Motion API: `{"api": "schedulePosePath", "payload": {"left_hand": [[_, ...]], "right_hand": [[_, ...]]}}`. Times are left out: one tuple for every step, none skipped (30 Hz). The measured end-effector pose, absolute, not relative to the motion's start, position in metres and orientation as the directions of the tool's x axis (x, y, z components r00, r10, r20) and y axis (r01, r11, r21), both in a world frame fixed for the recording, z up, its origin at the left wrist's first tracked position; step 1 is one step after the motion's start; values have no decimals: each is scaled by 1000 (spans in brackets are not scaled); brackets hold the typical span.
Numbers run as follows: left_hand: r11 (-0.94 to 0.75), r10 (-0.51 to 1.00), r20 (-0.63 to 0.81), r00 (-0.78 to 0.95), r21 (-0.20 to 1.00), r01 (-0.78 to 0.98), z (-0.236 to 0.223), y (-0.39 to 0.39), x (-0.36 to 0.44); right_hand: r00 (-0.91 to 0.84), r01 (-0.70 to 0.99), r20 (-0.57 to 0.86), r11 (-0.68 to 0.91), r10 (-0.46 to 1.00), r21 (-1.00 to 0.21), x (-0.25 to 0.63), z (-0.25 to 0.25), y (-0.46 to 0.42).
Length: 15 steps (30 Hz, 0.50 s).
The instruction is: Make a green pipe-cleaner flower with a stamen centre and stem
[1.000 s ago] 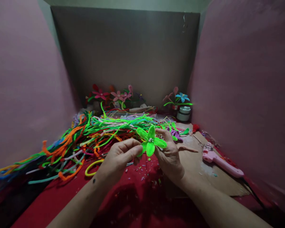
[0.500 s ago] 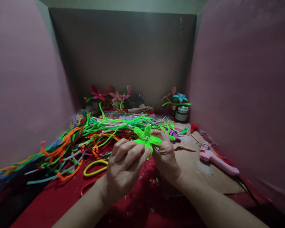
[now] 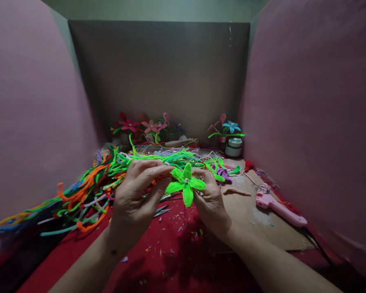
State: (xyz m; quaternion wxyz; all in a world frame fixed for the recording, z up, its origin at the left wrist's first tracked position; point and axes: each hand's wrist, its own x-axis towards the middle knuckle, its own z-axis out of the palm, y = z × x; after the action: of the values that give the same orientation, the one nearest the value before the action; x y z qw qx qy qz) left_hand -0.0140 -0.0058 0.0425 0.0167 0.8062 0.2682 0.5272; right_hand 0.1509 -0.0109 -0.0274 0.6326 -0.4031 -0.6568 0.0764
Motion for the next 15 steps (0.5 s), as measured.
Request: {"api": "schedulePosePath", "payload": {"left_hand": [[-849, 463, 813, 352, 294, 438, 45, -3, -14], [-846, 476, 777, 412, 276, 456, 46, -1, -15], [-847, 483, 739, 469, 257, 466, 45, 3, -15], [-850, 484, 707, 515, 241, 469, 44, 7, -15], [-853, 484, 684, 546, 229, 469, 41, 11, -16], [-859, 477, 675, 563, 222, 461, 37, 15, -17], [-862, 476, 673, 567, 227, 454, 33, 19, -18], [-866, 477, 667, 573, 242, 438, 30, 22, -19], [-866, 485, 655, 579, 272, 419, 28, 24, -21], [-863, 500, 636, 588, 309, 400, 27, 24, -23], [-857, 515, 613, 599, 343, 385, 27, 23, -25], [-850, 527, 595, 607, 366, 380, 30, 21, -26], [-848, 531, 584, 614, 368, 382, 33, 18, -27], [-852, 524, 582, 622, 348, 391, 38, 14, -28], [-866, 498, 589, 637, 302, 397, 42, 10, -28]], "right_hand": [[125, 419, 766, 666, 631, -617, 151, -27, -11], [127, 402, 761, 668, 636, -626, 150, -26, -12], [128, 384, 755, 669, 644, -636, 150, -25, -12], [126, 367, 747, 669, 652, -646, 149, -24, -13], [122, 354, 742, 669, 659, -653, 149, -23, -13], [114, 347, 738, 669, 666, -657, 148, -22, -14], [106, 344, 737, 670, 668, -657, 148, -21, -15], [100, 345, 737, 672, 668, -656, 147, -20, -15], [96, 346, 739, 674, 666, -653, 147, -20, -15], [95, 346, 741, 676, 664, -650, 147, -20, -15], [92, 349, 745, 680, 661, -646, 147, -19, -15], [87, 353, 750, 684, 656, -639, 147, -19, -15], [81, 360, 756, 689, 649, -630, 147, -19, -15], [74, 371, 763, 693, 642, -619, 147, -19, -15], [68, 382, 769, 696, 635, -608, 147, -19, -15]]}}
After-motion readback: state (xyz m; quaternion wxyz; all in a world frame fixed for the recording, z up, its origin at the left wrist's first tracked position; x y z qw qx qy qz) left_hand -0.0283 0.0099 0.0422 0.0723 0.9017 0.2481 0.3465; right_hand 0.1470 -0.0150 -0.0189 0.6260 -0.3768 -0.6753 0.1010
